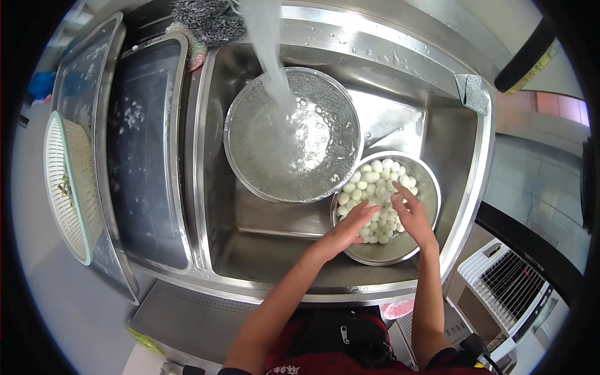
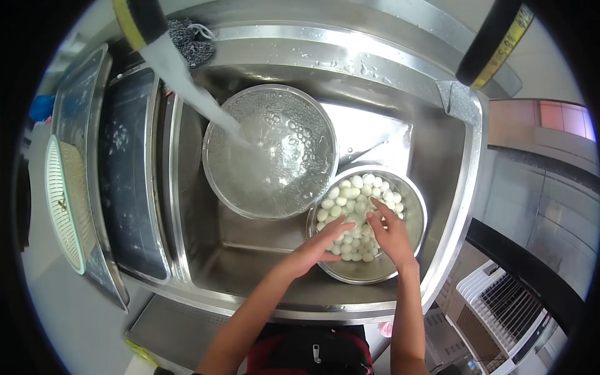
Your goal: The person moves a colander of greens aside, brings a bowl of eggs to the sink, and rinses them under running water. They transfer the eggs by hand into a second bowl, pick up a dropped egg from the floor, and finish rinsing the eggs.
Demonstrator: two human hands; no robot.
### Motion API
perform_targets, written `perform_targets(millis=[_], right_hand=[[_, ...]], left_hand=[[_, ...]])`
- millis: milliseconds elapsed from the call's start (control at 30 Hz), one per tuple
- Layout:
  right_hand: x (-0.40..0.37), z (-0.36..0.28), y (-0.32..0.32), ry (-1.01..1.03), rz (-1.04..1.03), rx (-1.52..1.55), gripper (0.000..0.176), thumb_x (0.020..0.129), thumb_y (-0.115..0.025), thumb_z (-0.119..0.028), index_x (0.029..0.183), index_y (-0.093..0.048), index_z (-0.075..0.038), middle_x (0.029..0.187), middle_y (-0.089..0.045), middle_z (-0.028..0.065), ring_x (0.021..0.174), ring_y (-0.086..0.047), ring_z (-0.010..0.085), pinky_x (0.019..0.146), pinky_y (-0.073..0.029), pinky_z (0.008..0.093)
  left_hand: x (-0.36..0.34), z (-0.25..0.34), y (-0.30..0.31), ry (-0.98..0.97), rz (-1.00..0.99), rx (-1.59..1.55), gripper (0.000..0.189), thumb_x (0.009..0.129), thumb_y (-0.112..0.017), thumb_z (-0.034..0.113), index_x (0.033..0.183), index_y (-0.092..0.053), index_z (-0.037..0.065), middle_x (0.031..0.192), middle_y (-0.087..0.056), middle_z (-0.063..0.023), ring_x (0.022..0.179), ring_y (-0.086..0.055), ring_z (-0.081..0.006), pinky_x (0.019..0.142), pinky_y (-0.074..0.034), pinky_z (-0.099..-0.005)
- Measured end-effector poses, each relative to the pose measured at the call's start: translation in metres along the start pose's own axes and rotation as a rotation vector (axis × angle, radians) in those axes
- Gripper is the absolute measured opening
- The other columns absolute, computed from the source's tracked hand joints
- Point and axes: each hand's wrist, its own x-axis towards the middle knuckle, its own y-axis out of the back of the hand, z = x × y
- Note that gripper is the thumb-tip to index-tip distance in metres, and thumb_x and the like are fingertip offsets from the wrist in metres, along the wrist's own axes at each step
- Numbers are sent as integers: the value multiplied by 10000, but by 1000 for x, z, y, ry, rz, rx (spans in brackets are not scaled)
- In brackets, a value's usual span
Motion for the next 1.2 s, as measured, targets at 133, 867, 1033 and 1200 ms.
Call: perform_targets(millis=[133,867,1033,1200], right_hand=[[15,-38,-2,129,46,40,338,790,-517,-200,1087,-500,-39,1038,-524,150,870,-546,214,707,-442,281],[147,-104,-146,521,-36,4,290,732,-496,-117,985,-491,26,978,-509,220,905,-507,304,774,-397,339],[110,-71,-82,523,302,-9,323,758,-504,-118,1061,-462,-14,1007,-507,131,877,-526,225,733,-427,309],[128,-56,-35,273,286,74,286,791,-495,-189,1001,-466,3,762,-565,140,636,-541,239,591,-440,330]], left_hand=[[-8,15,42,-377,259,487,290,776,-515,166,1037,-491,42,1069,-488,-160,1033,-435,-282,893,-316,-340],[45,84,145,-357,777,599,243,742,-485,94,965,-531,10,991,-516,-204,969,-475,-295,861,-339,-321],[-45,37,96,-713,1136,422,278,743,-500,37,1020,-478,48,1089,-447,-103,1033,-416,-219,903,-293,-312],[-67,-1,88,-498,1158,-342,328,787,-490,101,1094,-391,40,1125,-389,-110,1057,-385,-213,902,-299,-338]])
